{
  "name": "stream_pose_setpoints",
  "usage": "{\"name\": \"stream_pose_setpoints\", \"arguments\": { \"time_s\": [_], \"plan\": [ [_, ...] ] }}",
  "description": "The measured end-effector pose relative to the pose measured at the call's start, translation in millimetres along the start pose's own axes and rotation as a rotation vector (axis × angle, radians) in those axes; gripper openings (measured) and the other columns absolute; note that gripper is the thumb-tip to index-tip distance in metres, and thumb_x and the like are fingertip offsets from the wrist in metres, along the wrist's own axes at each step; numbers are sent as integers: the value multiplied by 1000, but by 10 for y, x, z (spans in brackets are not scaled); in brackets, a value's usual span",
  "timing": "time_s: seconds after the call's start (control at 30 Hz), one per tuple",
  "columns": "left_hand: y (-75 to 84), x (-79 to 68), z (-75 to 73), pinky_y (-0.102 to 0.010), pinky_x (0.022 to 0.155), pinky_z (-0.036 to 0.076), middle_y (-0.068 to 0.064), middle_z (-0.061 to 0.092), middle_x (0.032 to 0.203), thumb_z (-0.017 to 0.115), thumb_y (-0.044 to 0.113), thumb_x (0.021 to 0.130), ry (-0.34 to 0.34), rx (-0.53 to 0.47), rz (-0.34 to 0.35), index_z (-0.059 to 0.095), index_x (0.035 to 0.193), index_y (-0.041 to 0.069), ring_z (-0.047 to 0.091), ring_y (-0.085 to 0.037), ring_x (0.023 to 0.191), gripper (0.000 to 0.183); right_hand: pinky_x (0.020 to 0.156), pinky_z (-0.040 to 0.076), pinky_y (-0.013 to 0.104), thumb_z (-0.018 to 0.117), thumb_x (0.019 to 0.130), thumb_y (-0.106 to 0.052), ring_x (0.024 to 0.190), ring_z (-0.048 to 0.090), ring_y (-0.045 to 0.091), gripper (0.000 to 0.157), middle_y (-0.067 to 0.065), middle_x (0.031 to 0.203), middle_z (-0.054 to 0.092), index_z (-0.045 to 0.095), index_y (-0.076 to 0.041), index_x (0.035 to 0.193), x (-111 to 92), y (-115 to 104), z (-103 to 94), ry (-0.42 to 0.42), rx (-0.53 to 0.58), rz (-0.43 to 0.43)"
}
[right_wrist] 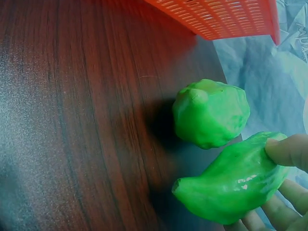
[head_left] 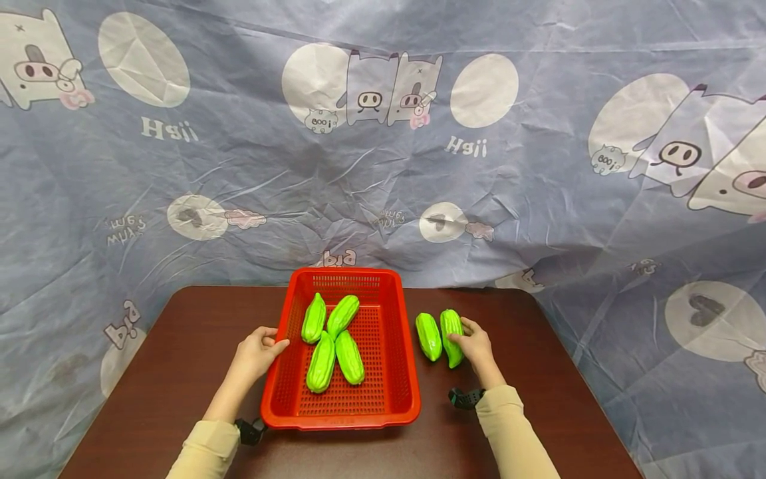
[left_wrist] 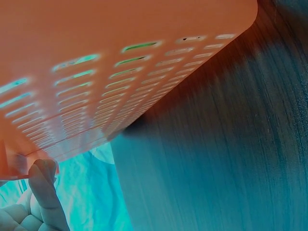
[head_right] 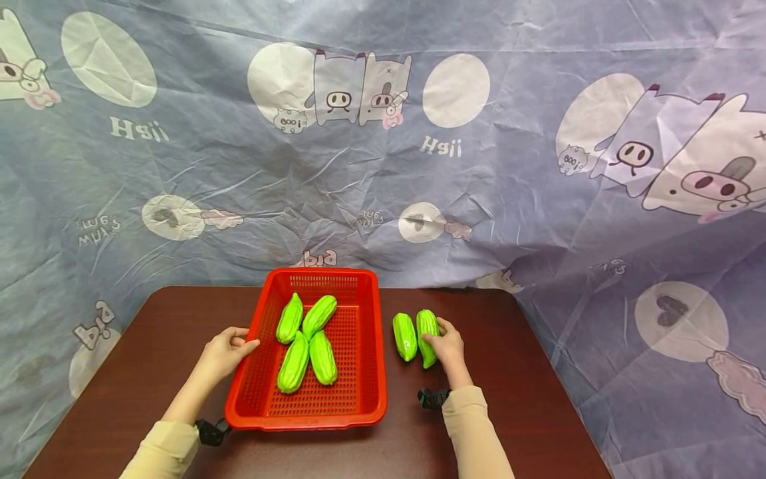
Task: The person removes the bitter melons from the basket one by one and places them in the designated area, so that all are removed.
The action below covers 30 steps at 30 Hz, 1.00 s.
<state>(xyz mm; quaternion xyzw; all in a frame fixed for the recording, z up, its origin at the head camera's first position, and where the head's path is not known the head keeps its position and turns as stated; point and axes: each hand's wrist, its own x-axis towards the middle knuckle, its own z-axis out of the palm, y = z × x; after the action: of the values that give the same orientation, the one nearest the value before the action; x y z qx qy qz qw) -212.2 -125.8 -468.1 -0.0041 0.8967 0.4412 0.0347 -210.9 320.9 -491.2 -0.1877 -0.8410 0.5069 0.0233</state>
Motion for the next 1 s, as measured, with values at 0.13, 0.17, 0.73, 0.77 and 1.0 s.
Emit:
{"name": "stream_pose_setpoints", "arguments": {
  "time_s": [0.13,0.17,0.73,0.77,1.0],
  "plan": [
    [2,2,4,-37,67,54,-17,64,90,69,19,92,10,5,10,57,122,-10,63,-22,75,44,104,44,53,64,91,-8,131,46,45,67,32,146,42,34,4,150,3,-4,9,-6,3,1],
    [3,2,5,-37,67,54,-17,64,90,69,19,92,11,7,12,57,122,-10,63,-22,75,44,104,43,53,64,92,-8,131,46,46,66,33,146,41,34,4,149,5,-3,10,-9,2,1],
    [-2,1,-2,-38,68,54,-18,64,91,69,20,93,10,6,9,57,122,-10,63,-23,76,44,107,40,54,62,92,-9,134,42,46,64,34,146,41,35,7,148,31,79,50,-39,-52,27],
    [0,0,-3,-38,68,54,-18,64,91,69,20,93,9,7,7,57,123,-10,63,-22,75,44,107,40,54,61,92,-9,134,42,46,64,34,146,41,35,7,148,31,77,51,-42,-53,26],
    [-3,0,3,-36,65,54,-17,63,90,69,19,93,9,6,4,57,122,-10,62,-21,74,43,107,40,53,61,93,-12,134,43,46,64,34,145,41,35,7,148,26,76,69,-39,-75,28]
  ]
}}
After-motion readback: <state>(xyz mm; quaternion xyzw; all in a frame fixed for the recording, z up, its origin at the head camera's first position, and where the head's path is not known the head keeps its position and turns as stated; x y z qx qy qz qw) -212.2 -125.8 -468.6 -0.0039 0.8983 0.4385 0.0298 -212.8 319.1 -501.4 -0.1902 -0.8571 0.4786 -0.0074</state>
